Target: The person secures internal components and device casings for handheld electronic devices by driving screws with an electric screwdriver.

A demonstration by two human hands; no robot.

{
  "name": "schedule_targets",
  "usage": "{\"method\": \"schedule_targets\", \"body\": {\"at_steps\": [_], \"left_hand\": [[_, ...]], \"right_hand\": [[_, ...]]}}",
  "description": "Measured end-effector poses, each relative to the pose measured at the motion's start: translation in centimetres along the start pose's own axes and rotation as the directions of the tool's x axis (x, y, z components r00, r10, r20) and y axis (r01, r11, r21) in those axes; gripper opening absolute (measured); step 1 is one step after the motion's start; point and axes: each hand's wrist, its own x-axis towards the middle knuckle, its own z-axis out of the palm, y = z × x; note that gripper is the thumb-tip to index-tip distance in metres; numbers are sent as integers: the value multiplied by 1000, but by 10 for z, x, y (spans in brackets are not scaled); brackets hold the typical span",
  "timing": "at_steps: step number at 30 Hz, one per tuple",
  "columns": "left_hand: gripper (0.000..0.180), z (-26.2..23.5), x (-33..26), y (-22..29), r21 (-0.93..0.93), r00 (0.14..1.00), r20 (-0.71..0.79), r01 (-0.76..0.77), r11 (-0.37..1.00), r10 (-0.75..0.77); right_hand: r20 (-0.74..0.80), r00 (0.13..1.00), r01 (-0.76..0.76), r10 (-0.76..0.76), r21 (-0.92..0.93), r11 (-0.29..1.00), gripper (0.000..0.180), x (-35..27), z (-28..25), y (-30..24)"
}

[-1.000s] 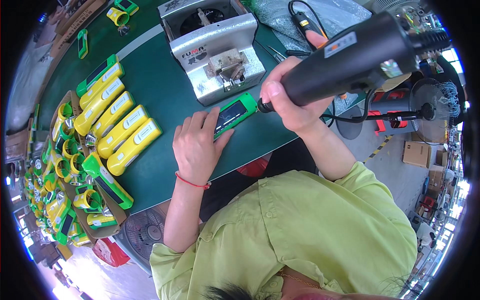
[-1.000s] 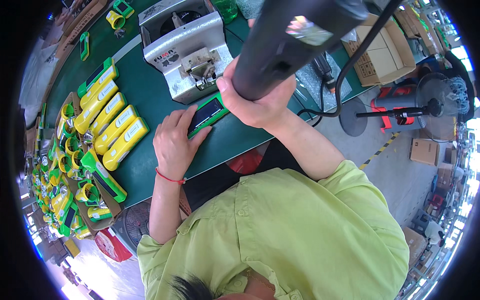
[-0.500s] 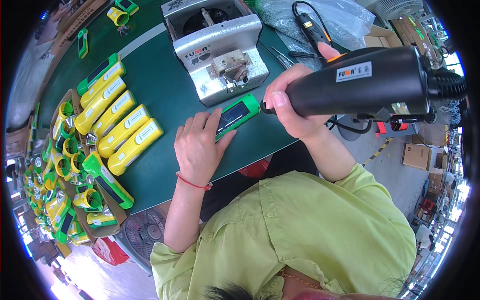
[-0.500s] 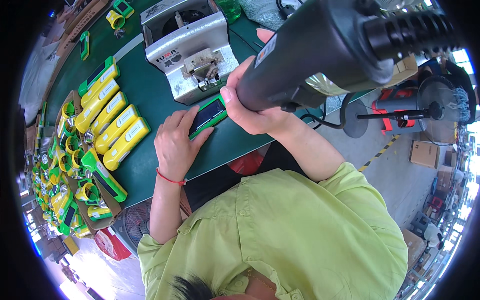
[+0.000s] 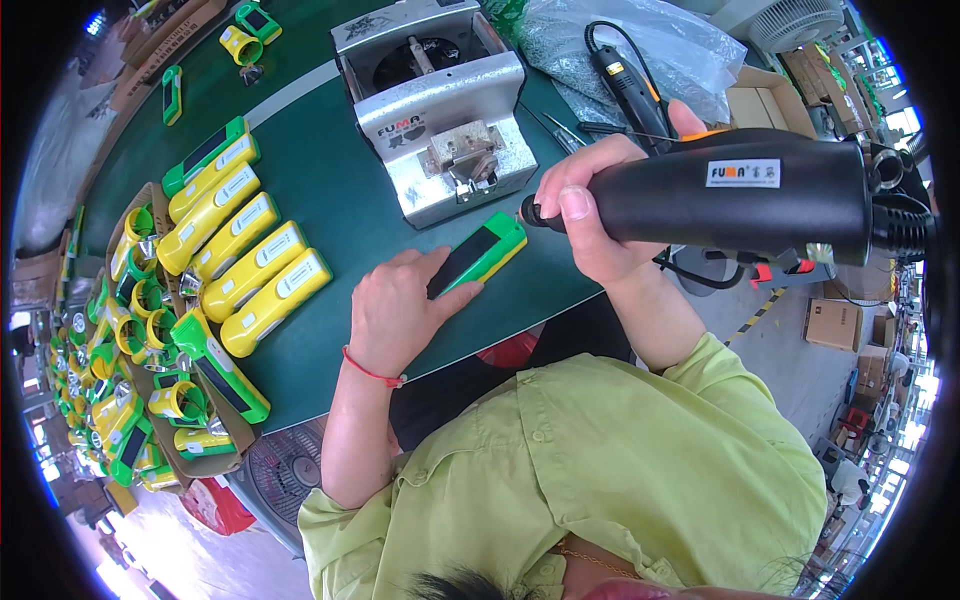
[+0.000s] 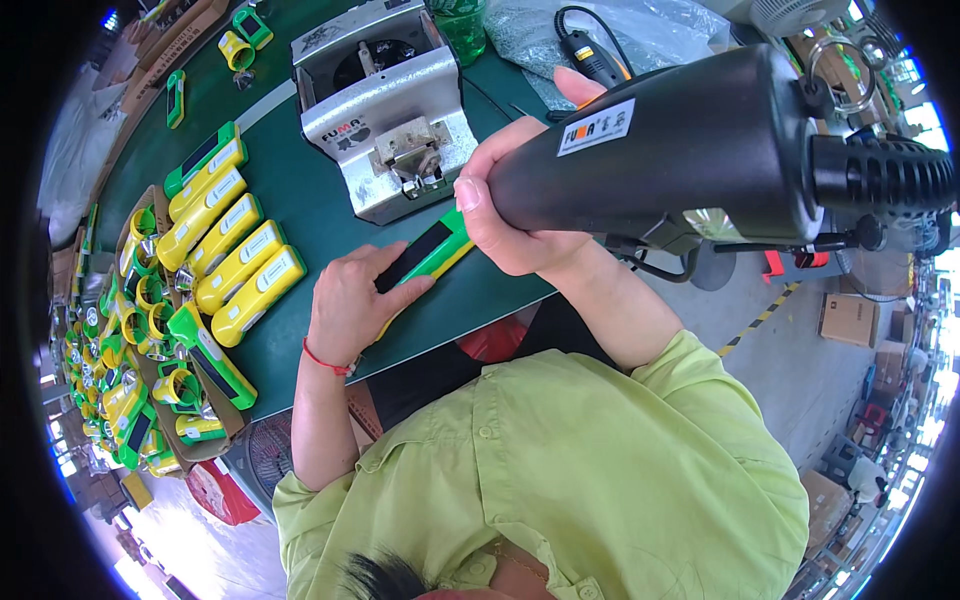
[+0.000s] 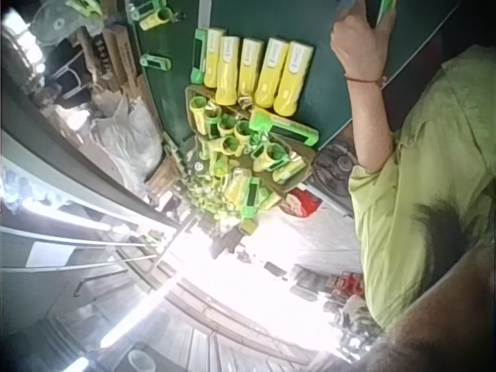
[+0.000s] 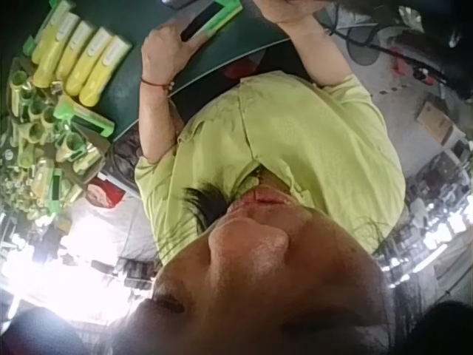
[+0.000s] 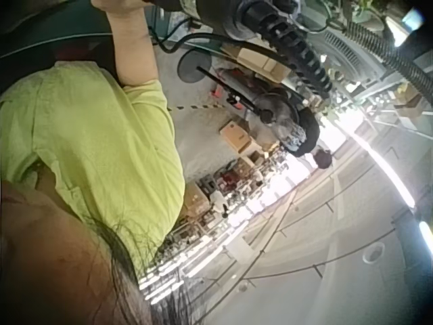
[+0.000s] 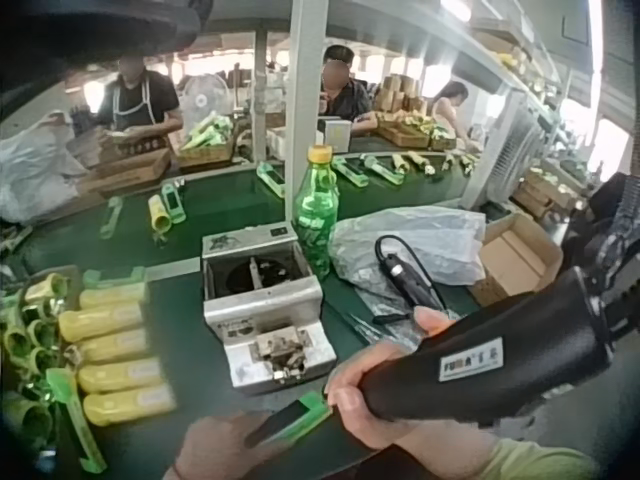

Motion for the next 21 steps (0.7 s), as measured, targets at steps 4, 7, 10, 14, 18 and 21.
{"method": "schedule_targets", "body": {"at_steps": [4, 7, 10, 14, 18, 21], "left_hand": [[48, -2, 3, -1, -31, 999, 38, 27, 999, -26], [47, -1, 4, -1, -66, 998, 35, 48, 997, -46], [48, -1, 5, -2, -74, 999, 20, 42, 996, -41], [48, 2, 6, -2, -3, 999, -44, -3, 1000, 3], [49, 18, 3, -3, 167, 945, -265, -150, 975, 191], [50, 21, -1, -1, 220, 934, -294, -143, 965, 205]], "right_hand": [[18, 1000, -17, 17, -4, 1000, 9, 1, 0, 0], [27, 999, -31, 31, -7, 999, 9, -1, 0, -1], [28, 997, -69, 69, -2, 998, 11, -4, 0, -1], [10, 986, -164, 164, 6, 986, 15, -5, 1, 4], [-2, 967, -254, 255, 22, 967, 20, -5, 6, 8], [306, 952, 112, 4, -360, 926, 52, 2, 2, -2]]}}
